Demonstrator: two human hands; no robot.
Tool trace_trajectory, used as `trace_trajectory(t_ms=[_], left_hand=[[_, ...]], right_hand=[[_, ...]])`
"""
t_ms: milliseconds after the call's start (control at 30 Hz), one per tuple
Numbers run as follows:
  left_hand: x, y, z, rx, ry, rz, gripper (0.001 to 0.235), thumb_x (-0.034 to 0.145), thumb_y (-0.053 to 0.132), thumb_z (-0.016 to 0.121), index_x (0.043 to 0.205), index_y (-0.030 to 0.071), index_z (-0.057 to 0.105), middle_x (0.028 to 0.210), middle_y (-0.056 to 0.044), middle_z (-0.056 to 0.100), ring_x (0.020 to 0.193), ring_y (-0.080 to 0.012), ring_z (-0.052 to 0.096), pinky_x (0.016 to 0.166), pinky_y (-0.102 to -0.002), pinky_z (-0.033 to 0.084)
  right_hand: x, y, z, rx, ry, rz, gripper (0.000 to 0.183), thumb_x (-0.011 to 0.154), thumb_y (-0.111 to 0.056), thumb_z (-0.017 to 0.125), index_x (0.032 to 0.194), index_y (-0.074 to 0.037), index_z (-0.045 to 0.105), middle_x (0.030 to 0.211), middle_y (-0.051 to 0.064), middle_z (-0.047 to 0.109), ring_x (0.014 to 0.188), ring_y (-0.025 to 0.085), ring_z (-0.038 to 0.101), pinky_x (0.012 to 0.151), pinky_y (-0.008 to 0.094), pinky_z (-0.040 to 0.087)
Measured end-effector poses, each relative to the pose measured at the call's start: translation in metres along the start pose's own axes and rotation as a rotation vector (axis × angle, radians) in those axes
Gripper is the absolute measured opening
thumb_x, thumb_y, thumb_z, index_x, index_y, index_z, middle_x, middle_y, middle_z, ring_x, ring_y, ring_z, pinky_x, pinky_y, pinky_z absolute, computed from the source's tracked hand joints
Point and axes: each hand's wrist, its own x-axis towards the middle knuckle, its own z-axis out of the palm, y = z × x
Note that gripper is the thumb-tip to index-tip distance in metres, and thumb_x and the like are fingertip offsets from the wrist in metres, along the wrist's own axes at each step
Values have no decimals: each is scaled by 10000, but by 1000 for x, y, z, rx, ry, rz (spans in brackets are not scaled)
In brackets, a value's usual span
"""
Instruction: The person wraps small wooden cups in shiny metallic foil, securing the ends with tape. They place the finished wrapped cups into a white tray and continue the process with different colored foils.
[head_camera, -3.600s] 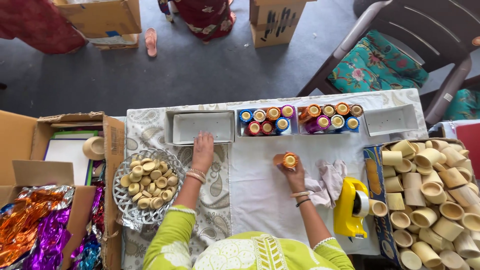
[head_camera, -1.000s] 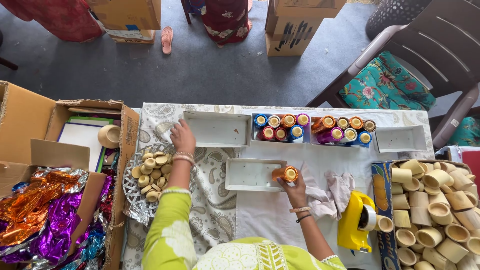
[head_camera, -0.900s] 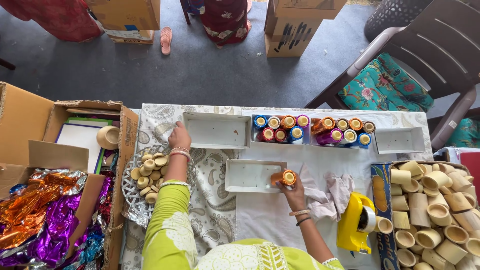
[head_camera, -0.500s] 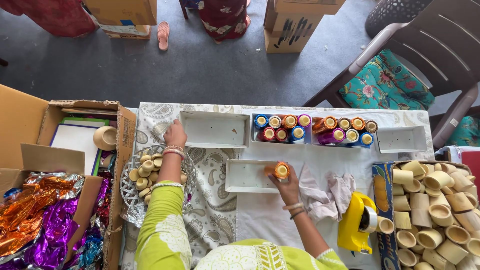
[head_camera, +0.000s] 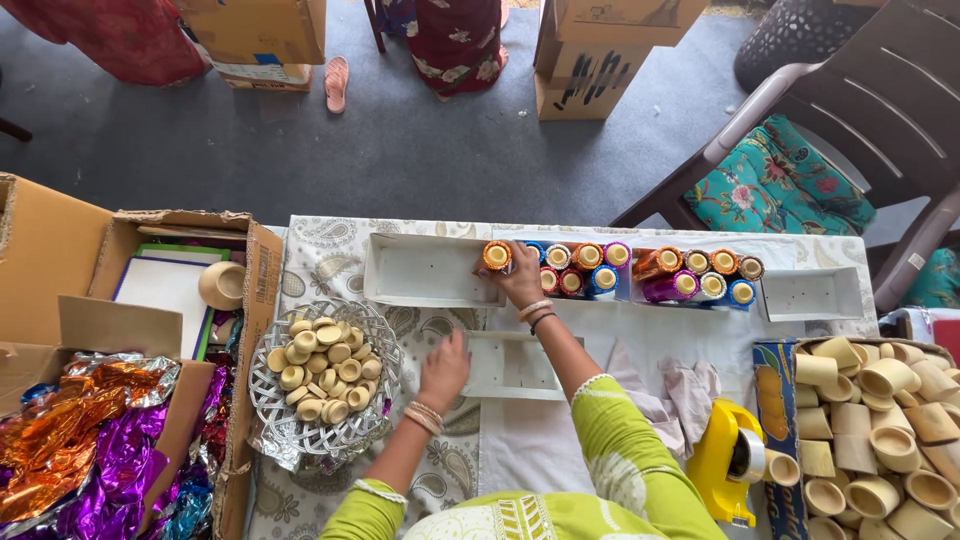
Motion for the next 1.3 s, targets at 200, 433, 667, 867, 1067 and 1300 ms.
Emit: trace_trajectory(t_ms=[200,433,667,867,1067,1300], left_hand=[[-13,-18,59,-162,24,-38,742,878,204,677,1485,2,301,1005,-251,680,875,-441,682,766,-537,561],[-13,-17,41,-187,-56,-83,754,863,-1,531,1563,29,254,839,-260,677,781,-451,674,746,-548,553],[-33,-52,-55,-359,39,-110,668,901,21,552,1518,110,313,659,-186,640,619,-377,677,587,-518,527],[-32,-119,-135,-409,174,-352,693,887,11,621,1491,208,345,803,-165,681,703,-337,721,615,-469,587],[15,-176,-173,-345,531,-427,735,891,-16,638,1513,148,282,1153,-258,707,945,-421,734,774,-471,619],[89,-217,-145,-342,808,-485,731,858,-83,622,1504,73,316,1300,-371,570,1125,-488,640,897,-465,611]], right_hand=[[2,-2,13,-194,-24,41,649,669,-414,929,1226,-190,682,1088,38,676,1005,321,559,934,440,431],[5,-10,9,-190,-30,87,884,601,-366,961,1365,-190,551,1153,60,647,1053,321,560,932,455,413],[8,-17,-4,-224,-160,-7,974,628,-331,958,1479,-226,495,1260,104,567,1134,343,519,1033,477,419],[20,-33,-43,80,-139,74,759,752,-278,895,1422,-193,549,1302,98,546,1110,268,555,936,403,508],[1,-12,-78,490,-37,188,375,982,-195,696,1341,-121,619,1250,49,643,1035,117,615,844,261,544],[-72,5,-89,613,42,315,283,1025,-228,677,1242,-50,647,1049,18,668,917,87,605,798,245,517]])
